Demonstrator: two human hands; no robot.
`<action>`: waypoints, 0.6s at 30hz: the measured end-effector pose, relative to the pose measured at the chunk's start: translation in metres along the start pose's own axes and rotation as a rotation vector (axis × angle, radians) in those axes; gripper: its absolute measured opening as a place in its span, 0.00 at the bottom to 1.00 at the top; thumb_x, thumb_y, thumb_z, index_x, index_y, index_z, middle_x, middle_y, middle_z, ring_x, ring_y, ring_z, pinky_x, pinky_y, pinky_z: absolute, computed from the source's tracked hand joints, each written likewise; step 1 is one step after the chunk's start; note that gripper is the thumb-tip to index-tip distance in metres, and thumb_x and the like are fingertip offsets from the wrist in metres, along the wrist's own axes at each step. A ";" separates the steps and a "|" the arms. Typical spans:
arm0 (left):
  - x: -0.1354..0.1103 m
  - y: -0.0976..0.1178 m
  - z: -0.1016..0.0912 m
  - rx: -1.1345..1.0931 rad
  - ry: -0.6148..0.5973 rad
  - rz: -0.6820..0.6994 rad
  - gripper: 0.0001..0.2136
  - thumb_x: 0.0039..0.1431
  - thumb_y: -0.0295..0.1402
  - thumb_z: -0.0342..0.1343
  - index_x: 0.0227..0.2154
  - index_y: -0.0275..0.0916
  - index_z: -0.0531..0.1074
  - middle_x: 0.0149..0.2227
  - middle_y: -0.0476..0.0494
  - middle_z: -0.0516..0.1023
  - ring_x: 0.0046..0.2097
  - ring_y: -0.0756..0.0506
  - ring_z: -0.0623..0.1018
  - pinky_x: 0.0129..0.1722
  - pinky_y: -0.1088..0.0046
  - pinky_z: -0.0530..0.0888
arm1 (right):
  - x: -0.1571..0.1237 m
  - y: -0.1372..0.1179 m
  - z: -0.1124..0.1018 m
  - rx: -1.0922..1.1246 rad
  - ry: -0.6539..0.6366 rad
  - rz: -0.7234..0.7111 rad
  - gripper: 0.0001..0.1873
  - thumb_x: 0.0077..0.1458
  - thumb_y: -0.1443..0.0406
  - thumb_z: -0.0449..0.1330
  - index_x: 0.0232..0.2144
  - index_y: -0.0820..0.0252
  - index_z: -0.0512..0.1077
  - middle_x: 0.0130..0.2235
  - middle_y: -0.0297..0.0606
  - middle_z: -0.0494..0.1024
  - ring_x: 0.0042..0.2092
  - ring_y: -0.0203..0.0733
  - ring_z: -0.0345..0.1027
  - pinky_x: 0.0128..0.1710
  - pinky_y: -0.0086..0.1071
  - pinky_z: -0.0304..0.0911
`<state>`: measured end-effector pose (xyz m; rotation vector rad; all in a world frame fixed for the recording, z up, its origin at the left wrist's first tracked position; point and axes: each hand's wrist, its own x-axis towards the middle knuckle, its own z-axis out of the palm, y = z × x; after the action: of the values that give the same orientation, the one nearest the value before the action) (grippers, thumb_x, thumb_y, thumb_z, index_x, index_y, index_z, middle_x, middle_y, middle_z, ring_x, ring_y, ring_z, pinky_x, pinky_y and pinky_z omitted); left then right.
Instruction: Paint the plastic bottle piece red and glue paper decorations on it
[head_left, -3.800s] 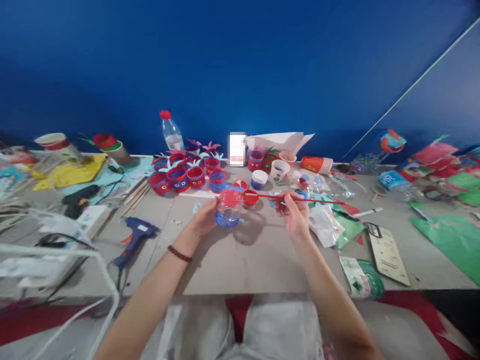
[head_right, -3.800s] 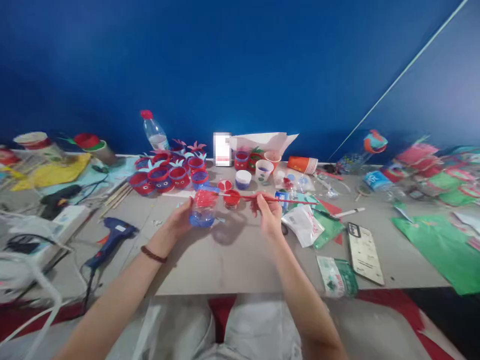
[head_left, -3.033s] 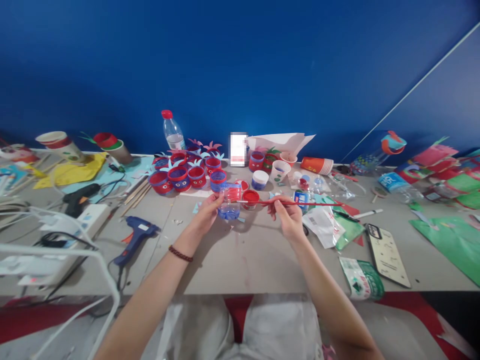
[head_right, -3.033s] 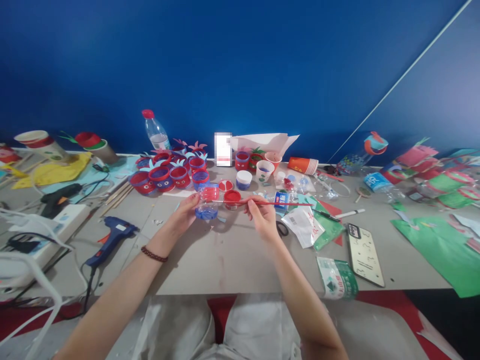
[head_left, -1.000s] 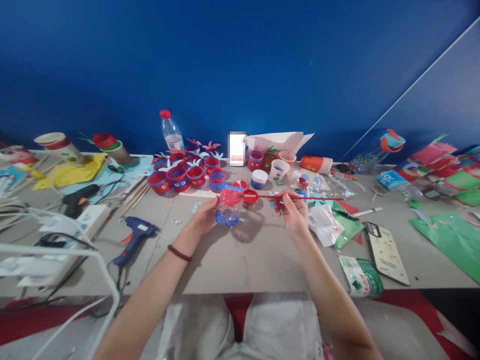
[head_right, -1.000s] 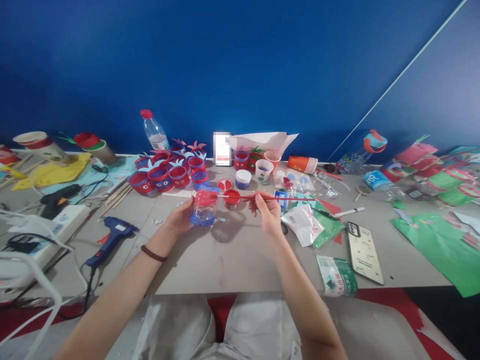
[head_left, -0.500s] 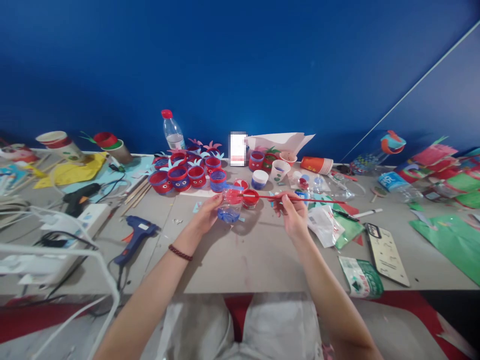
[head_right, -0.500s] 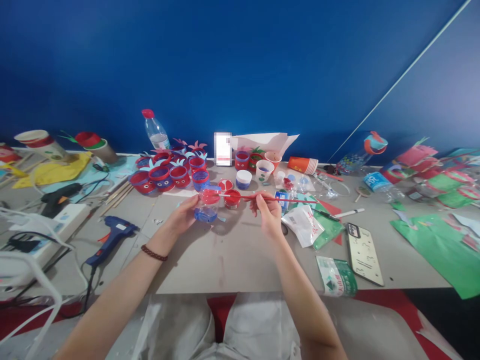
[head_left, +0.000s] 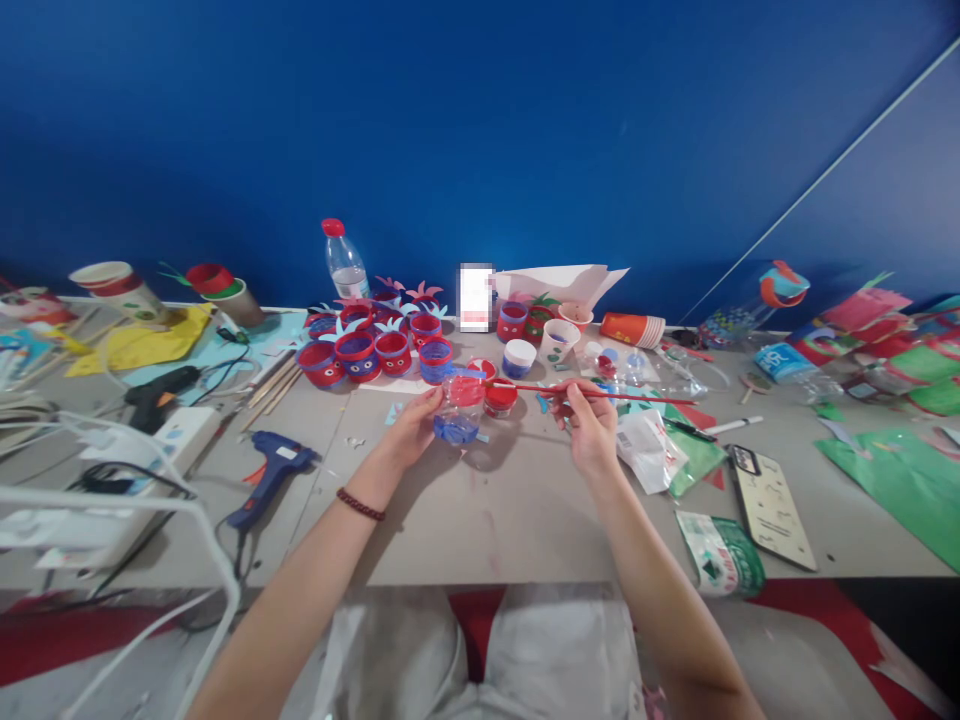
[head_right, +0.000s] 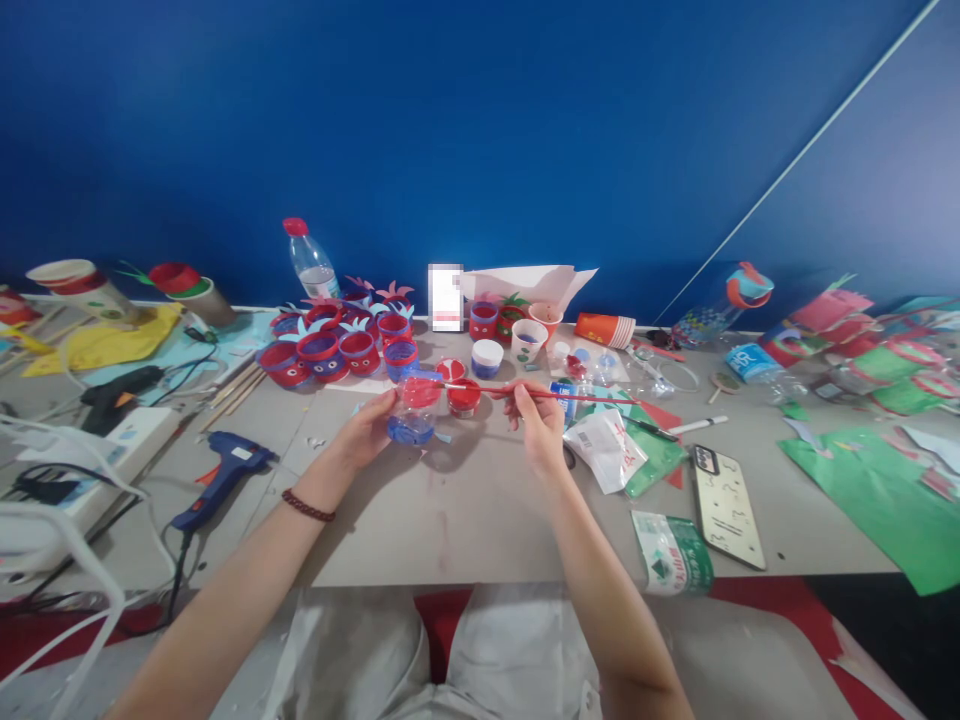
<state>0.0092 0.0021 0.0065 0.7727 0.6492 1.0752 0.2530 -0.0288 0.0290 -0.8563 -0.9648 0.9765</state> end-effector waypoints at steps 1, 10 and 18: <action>0.000 0.000 0.000 -0.013 0.007 0.004 0.16 0.51 0.40 0.67 0.39 0.36 0.79 0.40 0.41 0.83 0.42 0.41 0.81 0.45 0.67 0.73 | 0.000 0.000 -0.001 0.009 0.009 0.002 0.14 0.50 0.52 0.67 0.30 0.56 0.75 0.26 0.34 0.78 0.25 0.34 0.65 0.17 0.24 0.56; 0.000 -0.001 0.004 0.045 0.094 0.030 0.18 0.48 0.40 0.69 0.38 0.34 0.78 0.38 0.39 0.83 0.39 0.43 0.81 0.42 0.69 0.73 | -0.008 0.013 0.001 -0.043 -0.194 -0.011 0.11 0.56 0.56 0.64 0.33 0.57 0.77 0.26 0.35 0.77 0.26 0.34 0.66 0.20 0.27 0.56; 0.003 -0.005 0.000 0.022 0.124 0.050 0.14 0.48 0.37 0.69 0.35 0.35 0.77 0.35 0.42 0.83 0.36 0.45 0.81 0.39 0.71 0.72 | -0.010 0.011 0.004 -0.197 -0.234 -0.046 0.13 0.59 0.55 0.61 0.34 0.57 0.78 0.28 0.36 0.77 0.26 0.34 0.64 0.21 0.28 0.57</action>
<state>0.0125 0.0040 0.0020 0.7486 0.7515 1.1701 0.2439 -0.0337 0.0180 -0.8919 -1.2923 0.9671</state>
